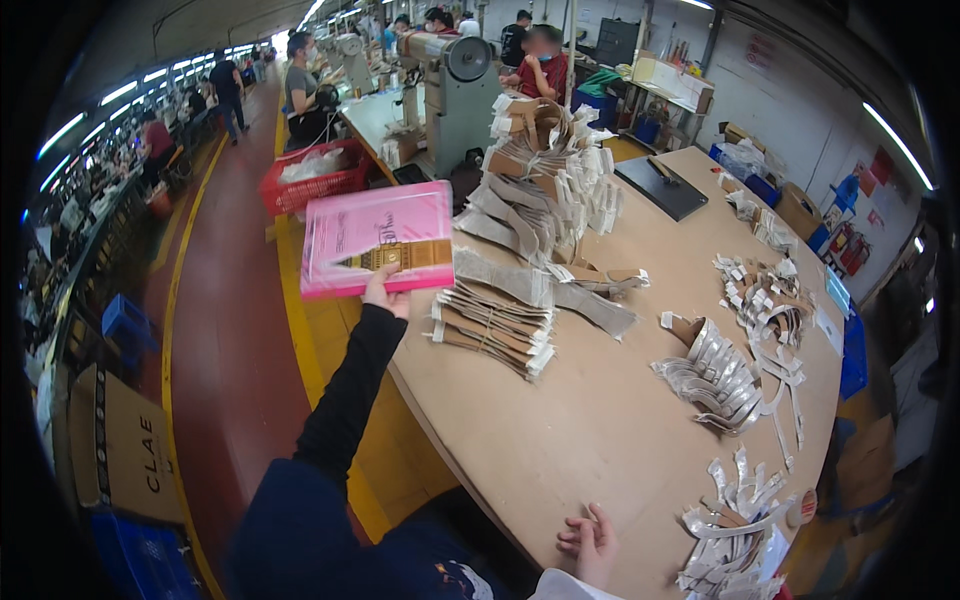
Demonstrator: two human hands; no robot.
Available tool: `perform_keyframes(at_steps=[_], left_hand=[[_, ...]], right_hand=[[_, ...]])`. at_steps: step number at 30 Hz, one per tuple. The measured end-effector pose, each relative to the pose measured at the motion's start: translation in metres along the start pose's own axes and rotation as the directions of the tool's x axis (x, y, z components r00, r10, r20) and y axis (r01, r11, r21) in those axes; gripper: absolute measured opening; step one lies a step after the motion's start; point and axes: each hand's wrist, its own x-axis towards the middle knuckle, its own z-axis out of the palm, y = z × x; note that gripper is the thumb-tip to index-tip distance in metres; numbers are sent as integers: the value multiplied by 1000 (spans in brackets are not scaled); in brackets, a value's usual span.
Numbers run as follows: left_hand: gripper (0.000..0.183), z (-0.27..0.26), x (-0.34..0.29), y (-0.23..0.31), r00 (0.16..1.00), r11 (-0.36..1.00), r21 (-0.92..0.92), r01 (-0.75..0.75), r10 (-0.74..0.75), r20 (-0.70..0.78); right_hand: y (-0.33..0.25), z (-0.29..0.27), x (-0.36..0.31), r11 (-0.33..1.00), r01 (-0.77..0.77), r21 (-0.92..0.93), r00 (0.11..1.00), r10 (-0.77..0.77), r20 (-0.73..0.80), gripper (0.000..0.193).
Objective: The person sorts and organizes fabric pieces on a table in a factory setting. They handle stacks of white and beige fabric strips, separating and aligning them, and placing some into a red basket. The person also briefly handles a pink booklet and a roll of tape.
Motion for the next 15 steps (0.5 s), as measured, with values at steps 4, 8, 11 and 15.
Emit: perform_keyframes(at_steps=[4,8,11,15], left_hand=[[26,-28,106,-34,942,969,-242,-50,-34,-333],[27,-40,163,-53,924,992,-98,-77,35,-380],[34,-42,154,-47,960,996,-93,18,-43,-276],[33,-37,102,-24,934,872,336,357,-322,-157]], right_hand=[[21,3,11,980,-200,14,973,200,-114,41],[4,6,-1,996,0,-93,994,-10,-110,34],[-14,19,-10,986,96,-137,989,-109,-95,29],[-26,27,-13,990,44,-132,991,-60,-116,29]])
